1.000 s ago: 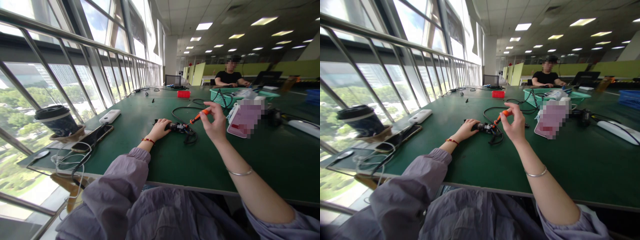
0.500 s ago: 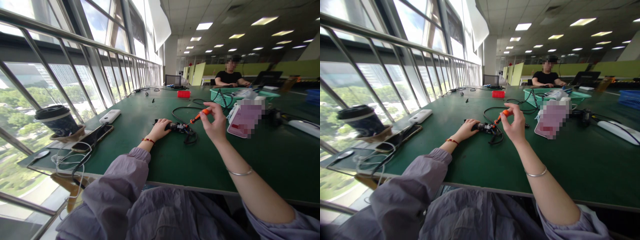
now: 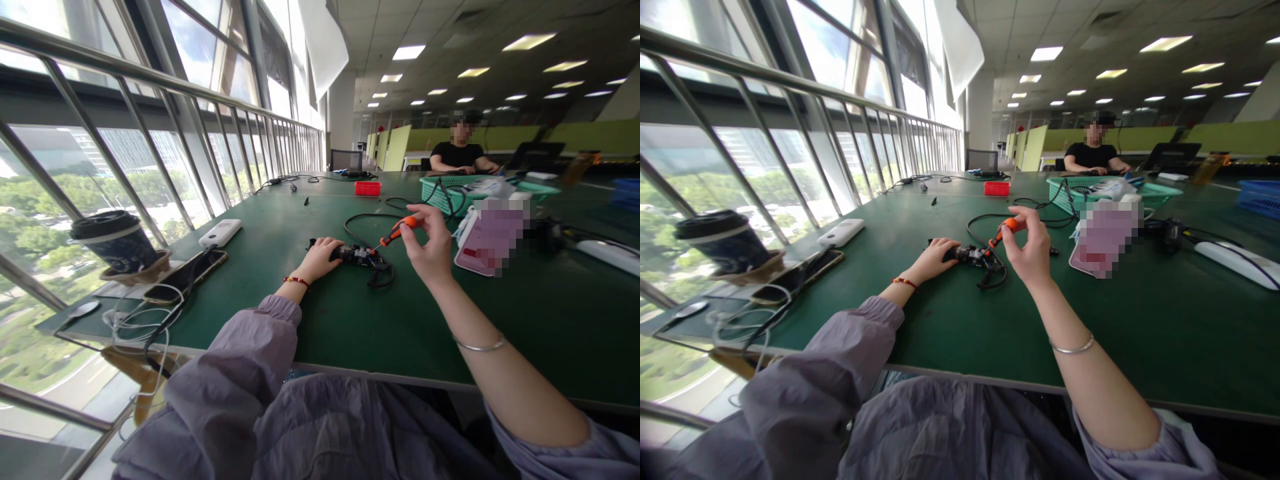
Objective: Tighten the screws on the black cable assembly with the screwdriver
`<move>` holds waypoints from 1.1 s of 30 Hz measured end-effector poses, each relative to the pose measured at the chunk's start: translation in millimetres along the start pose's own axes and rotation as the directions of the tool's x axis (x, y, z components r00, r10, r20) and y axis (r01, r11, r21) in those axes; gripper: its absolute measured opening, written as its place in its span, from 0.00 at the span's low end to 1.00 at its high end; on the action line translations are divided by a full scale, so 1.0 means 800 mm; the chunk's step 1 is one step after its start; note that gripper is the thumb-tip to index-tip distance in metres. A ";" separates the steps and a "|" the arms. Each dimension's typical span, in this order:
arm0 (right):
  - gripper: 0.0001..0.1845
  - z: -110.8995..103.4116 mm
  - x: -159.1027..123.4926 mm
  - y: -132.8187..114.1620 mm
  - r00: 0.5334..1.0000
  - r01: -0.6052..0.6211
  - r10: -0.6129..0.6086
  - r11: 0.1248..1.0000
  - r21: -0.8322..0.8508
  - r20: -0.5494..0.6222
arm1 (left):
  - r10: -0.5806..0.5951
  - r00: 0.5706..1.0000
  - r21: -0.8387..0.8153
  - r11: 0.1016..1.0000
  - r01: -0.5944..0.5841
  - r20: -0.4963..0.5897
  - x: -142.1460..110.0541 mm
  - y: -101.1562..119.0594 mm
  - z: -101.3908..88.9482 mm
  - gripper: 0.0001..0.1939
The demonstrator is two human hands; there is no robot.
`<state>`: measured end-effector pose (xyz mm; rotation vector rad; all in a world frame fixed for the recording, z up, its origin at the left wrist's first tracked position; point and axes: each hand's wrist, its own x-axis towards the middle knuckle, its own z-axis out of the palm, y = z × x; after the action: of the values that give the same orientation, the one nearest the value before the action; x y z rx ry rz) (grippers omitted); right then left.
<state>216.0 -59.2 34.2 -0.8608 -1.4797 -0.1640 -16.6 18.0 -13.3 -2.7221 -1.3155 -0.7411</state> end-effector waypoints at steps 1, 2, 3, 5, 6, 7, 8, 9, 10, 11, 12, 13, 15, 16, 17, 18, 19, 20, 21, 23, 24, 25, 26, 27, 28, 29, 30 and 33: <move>0.14 0.000 0.000 0.000 1.000 -0.018 0.018 1.000 -0.008 0.001 | 0.001 1.000 0.000 1.000 -0.001 -0.001 0.000 0.000 0.000 0.21; 0.12 -0.001 0.000 -0.001 0.999 -0.042 0.042 0.999 -0.021 0.005 | 0.002 1.000 0.002 1.000 -0.002 -0.003 0.000 -0.001 0.000 0.21; 0.10 -0.002 0.000 -0.002 0.998 -0.068 0.068 0.997 -0.035 0.013 | 0.002 1.000 0.004 1.000 -0.002 -0.003 0.000 -0.001 0.001 0.21; 0.09 -0.003 0.000 -0.004 0.993 -0.108 0.110 0.992 -0.060 0.032 | 0.001 1.000 0.009 1.000 -0.001 -0.002 0.000 -0.001 0.001 0.22; 0.09 -0.004 0.000 -0.005 0.992 -0.115 0.117 0.991 -0.068 0.037 | -0.001 1.000 0.012 1.000 0.001 0.000 0.000 0.000 0.001 0.22; 0.09 -0.004 0.000 -0.006 0.993 -0.109 0.112 0.992 -0.071 0.036 | -0.003 1.000 0.015 1.000 0.003 0.002 0.000 0.000 0.001 0.22; 0.08 -0.004 0.000 -0.007 0.995 -0.092 0.094 0.994 -0.067 0.030 | -0.006 1.000 0.017 1.000 0.005 0.003 0.000 0.000 0.000 0.22; 0.09 -0.003 0.000 -0.007 0.997 -0.068 0.070 0.996 -0.055 0.024 | -0.007 1.000 0.017 1.000 0.007 0.004 0.000 0.001 0.000 0.22; 0.12 -0.003 0.000 -0.007 0.999 -0.040 0.040 0.999 -0.035 0.017 | -0.007 1.000 0.016 1.000 0.007 0.005 0.000 0.001 0.000 0.22; 0.16 -0.002 0.000 -0.007 1.000 -0.012 0.012 1.000 -0.013 0.011 | -0.007 1.000 0.014 1.000 0.007 0.005 0.000 0.001 -0.001 0.22; 0.18 -0.001 0.000 -0.007 1.000 0.010 -0.010 1.000 0.008 0.008 | -0.006 1.000 0.013 1.000 0.006 0.006 -0.001 0.001 -0.001 0.22; 0.20 -0.001 0.001 -0.007 1.000 0.022 -0.022 0.999 0.023 0.005 | -0.005 1.000 0.013 1.000 0.005 0.006 -0.001 0.002 -0.001 0.22; 0.20 -0.001 0.001 -0.007 1.000 0.011 -0.011 1.000 0.020 0.006 | -0.005 1.000 0.017 1.000 0.004 0.007 -0.001 0.002 -0.001 0.22; 0.17 -0.001 0.001 -0.006 1.000 -0.012 0.012 1.000 0.002 0.009 | -0.005 1.000 0.019 1.000 0.005 0.008 -0.001 0.002 -0.001 0.22; 0.13 -0.002 0.001 -0.006 0.999 -0.041 0.042 0.999 -0.020 0.016 | -0.006 1.000 0.021 1.000 0.006 0.008 -0.001 0.002 -0.001 0.22; 0.10 -0.003 0.000 -0.006 0.997 -0.072 0.073 0.997 -0.042 0.024 | -0.007 1.000 0.020 1.000 0.007 0.008 -0.001 0.002 -0.001 0.22; 0.07 -0.003 0.000 -0.006 0.994 -0.099 0.101 0.993 -0.060 0.032 | -0.008 1.000 0.018 1.000 0.008 0.006 -0.001 0.001 0.000 0.22; 0.06 -0.003 0.000 -0.006 0.992 -0.116 0.119 0.991 -0.073 0.038 | -0.007 1.000 0.017 1.000 0.007 0.004 -0.001 0.001 0.000 0.22; 0.07 -0.003 -0.001 -0.006 0.991 -0.122 0.125 0.990 -0.076 0.037 | -0.006 1.000 0.016 1.000 0.006 0.003 -0.001 0.001 0.000 0.22; 0.09 -0.003 -0.001 -0.006 0.995 -0.100 0.102 0.993 -0.055 0.024 | -0.003 1.000 0.017 1.000 0.003 0.000 -0.001 0.000 0.001 0.22; 0.12 -0.002 -0.001 -0.006 0.997 -0.080 0.080 0.996 -0.038 0.015 | -0.001 1.000 0.017 1.000 0.001 0.000 -0.001 0.000 0.001 0.22; 0.14 -0.001 -0.001 -0.006 0.998 -0.056 0.056 0.998 -0.021 0.009 | 0.001 1.000 0.017 1.000 -0.001 0.000 -0.001 0.000 0.002 0.22; 0.16 0.000 -0.001 -0.006 0.999 -0.034 0.034 0.999 -0.007 0.005 | 0.003 1.000 0.015 1.000 -0.003 -0.001 0.000 -0.001 0.002 0.22; 0.17 0.000 -0.001 -0.005 1.000 -0.017 0.017 1.000 0.000 0.004 | 0.005 1.000 0.013 1.000 -0.005 -0.003 0.000 -0.001 0.003 0.22; 0.17 0.001 -0.001 -0.005 1.000 -0.009 0.009 1.000 0.000 0.002 | 0.007 1.000 0.011 1.000 -0.007 -0.004 0.000 -0.001 0.003 0.22; 0.17 0.001 -0.001 -0.004 1.000 -0.009 0.009 1.000 -0.007 0.003 | 0.008 1.000 0.010 1.000 -0.008 -0.006 0.000 -0.001 0.003 0.22; 0.16 0.001 -0.001 -0.004 1.000 -0.019 0.019 1.000 -0.019 0.007 | 0.007 1.000 0.011 1.000 -0.007 -0.006 -0.001 -0.001 0.003 0.22; 0.09 -0.001 -0.002 -0.004 0.997 -0.073 0.075 0.995 -0.066 0.028 | -0.002 1.000 0.013 1.000 0.002 -0.002 -0.001 0.000 0.003 0.22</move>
<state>214.5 -62.6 34.3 -0.9725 -1.4755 -0.1448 -16.1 17.8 -15.4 -2.7095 -1.3183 -0.7324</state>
